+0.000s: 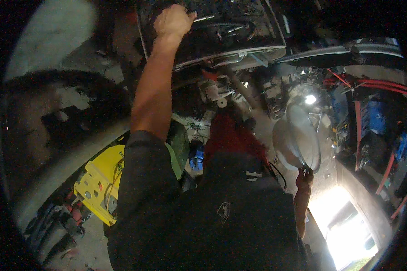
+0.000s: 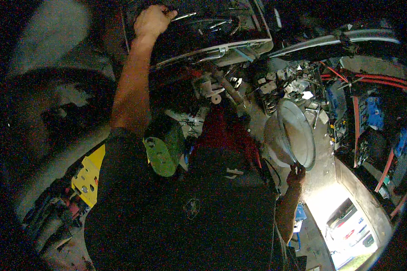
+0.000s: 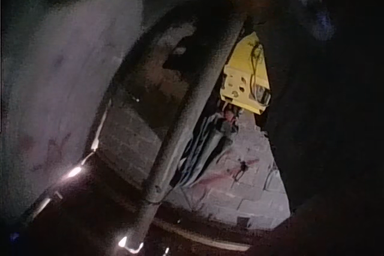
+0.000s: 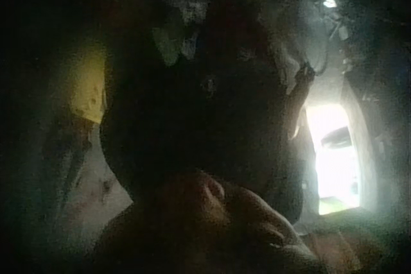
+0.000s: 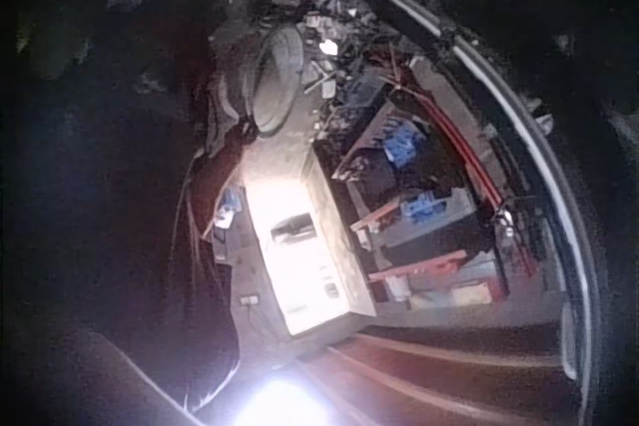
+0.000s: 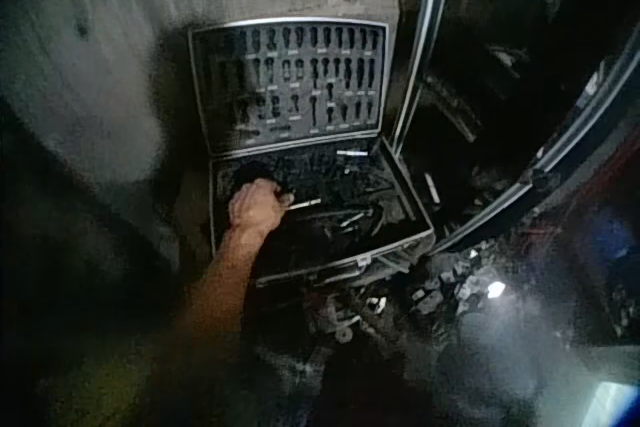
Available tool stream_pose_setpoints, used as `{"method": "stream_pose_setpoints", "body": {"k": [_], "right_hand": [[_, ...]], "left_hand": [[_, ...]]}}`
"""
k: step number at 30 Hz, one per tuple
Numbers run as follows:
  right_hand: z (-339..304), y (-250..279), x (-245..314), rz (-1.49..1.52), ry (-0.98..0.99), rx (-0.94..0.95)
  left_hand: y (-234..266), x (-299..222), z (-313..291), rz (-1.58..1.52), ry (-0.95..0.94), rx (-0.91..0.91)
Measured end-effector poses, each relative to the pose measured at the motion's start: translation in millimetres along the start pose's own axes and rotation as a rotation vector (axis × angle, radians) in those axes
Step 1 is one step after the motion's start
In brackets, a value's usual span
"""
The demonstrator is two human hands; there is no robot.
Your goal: The person works under a raised car, using a tool to loosen and remove a drain plug. They then walk to a storage area, retrieve a metal basin, and return to the car. The person places the basin under the car and later moves to a tool cabinet to select a socket from a tray.
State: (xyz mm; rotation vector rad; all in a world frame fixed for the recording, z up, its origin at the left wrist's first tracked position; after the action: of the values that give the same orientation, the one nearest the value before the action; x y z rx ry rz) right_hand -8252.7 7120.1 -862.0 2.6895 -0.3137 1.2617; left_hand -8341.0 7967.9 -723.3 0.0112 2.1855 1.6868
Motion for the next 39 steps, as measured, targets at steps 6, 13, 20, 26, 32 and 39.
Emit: {"method": "stream_pose_setpoints", "body": {"k": [6, 13, 20, 26, 32, 39], "right_hand": [[11, 22, -11, -0.779, 0.277, 0.239], [14, 43, -26, -0.039, 0.003, 0.023], [16, 33, -29, -1.206, 0.837, 0.433], [7, 11, -19, -0.862, 0.569, 0.271], [37, 28, -46, -0.377, 0.152, 0.178], [42, 32, -45, -0.850, 0.524, 0.358]], "left_hand": [[-28, -7, 15, 0.205, 0.020, -0.004], [-14, -23, 6, 0.108, -0.003, -0.023], [55, -75, -114, -0.892, -0.310, 0.265], [86, -103, -179, -1.411, -0.242, 0.723], [96, -112, -205, -1.612, -0.316, 0.956], [103, -117, -217, -1.677, -0.428, 1.056]]}}
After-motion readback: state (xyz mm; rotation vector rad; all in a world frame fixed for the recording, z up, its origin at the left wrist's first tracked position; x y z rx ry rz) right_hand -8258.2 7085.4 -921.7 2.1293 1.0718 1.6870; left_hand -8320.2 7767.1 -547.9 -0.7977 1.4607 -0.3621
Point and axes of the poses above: each hand's wrist, its own z-axis towards the middle knuckle, its own y-axis out of the back of the hand, x = y × z, the point moved 4 cm from there along z, towards the middle knuckle, and after that the axes turned 11 degrees about y, right-handed, at the moved point
